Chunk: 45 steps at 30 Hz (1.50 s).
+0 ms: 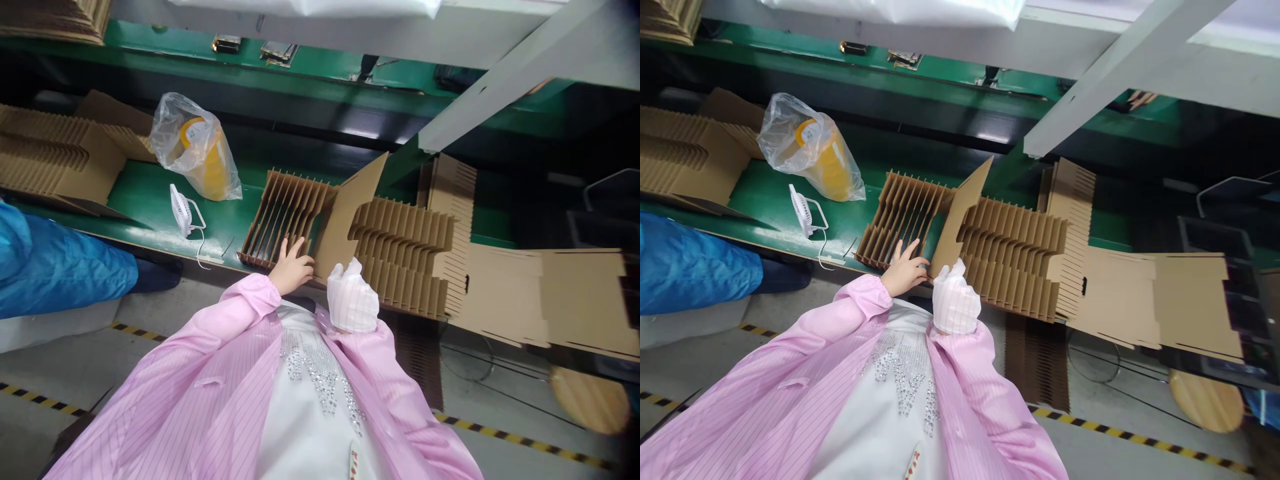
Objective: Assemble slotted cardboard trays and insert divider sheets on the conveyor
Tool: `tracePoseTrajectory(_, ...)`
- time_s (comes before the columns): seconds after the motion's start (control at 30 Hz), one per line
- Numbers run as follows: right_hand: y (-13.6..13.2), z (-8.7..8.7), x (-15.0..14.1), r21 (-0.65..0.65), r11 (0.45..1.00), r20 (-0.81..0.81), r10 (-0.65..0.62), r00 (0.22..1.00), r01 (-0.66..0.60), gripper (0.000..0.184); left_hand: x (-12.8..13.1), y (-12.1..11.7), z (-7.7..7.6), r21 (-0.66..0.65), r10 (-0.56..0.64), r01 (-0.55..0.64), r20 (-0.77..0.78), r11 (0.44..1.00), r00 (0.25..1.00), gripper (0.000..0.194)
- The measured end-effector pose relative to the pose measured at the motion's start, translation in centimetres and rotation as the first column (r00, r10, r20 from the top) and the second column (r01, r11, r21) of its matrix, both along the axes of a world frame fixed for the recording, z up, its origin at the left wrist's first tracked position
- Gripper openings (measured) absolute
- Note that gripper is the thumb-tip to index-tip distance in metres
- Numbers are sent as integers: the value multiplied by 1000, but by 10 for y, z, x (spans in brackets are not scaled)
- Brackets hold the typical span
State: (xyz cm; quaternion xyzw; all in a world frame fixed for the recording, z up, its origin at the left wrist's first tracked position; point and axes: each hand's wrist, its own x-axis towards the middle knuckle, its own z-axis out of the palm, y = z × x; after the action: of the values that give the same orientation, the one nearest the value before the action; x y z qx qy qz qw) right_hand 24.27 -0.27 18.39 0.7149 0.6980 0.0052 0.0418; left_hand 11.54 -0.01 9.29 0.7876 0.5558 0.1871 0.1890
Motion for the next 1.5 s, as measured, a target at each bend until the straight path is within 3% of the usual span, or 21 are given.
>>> tracePoseTrajectory(0.2, 2, -4, -2, 19, 1000, 19, -7, 1000, 7, 51, 0, 0, -1, -13, 0, 0, 6, 1000, 1000, 12)
tracePoseTrajectory(0.4, 13, -3, -9, -73, 992, 16, 100, 995, -99, 51, 0, 1, -1, -17, -1, 1, 22, 1000, 1000, 12)
tracePoseTrajectory(0.57, 34, 6, -13, -191, 974, 102, 142, 985, -120, 38, -1, 1, -1, -16, -6, 6, 23, 1000, 1000, 13)
tracePoseTrajectory(0.63, 45, 13, -10, -310, 915, 140, 313, 939, -259, 32, -1, 1, 0, -19, -7, 7, 17, 1000, 1000, 13)
tracePoseTrajectory(0.73, 61, 24, -2, -515, 734, 122, 574, 810, -443, 25, -1, 1, 0, -16, -8, 8, 11, 1000, 1000, 14)
tracePoseTrajectory(0.83, 71, 29, 3, -608, 637, 81, 645, 760, -475, 28, -1, 2, 0, -11, -7, 7, 9, 1000, 1000, 14)
tracePoseTrajectory(1.0, 71, 28, -2, -620, 644, 97, 630, 770, -449, 29, 0, 2, -1, -14, 4, -4, 5, 1000, 1000, 15)
tracePoseTrajectory(1.2, 67, 21, -10, -555, 723, 121, 560, 820, -411, 33, -3, 3, 0, -6, 8, -8, 3, 1000, 1000, 15)
tracePoseTrajectory(1.4, 51, 2, -15, -686, 589, 14, 599, 801, -428, 40, -4, 3, 5, -6, 10, -10, 3, 1000, 1000, 14)
tracePoseTrajectory(1.5, 51, 2, -15, -633, 657, 39, 554, 831, -409, 38, -4, 3, 6, -11, -2, 2, 0, 1000, 1000, 13)
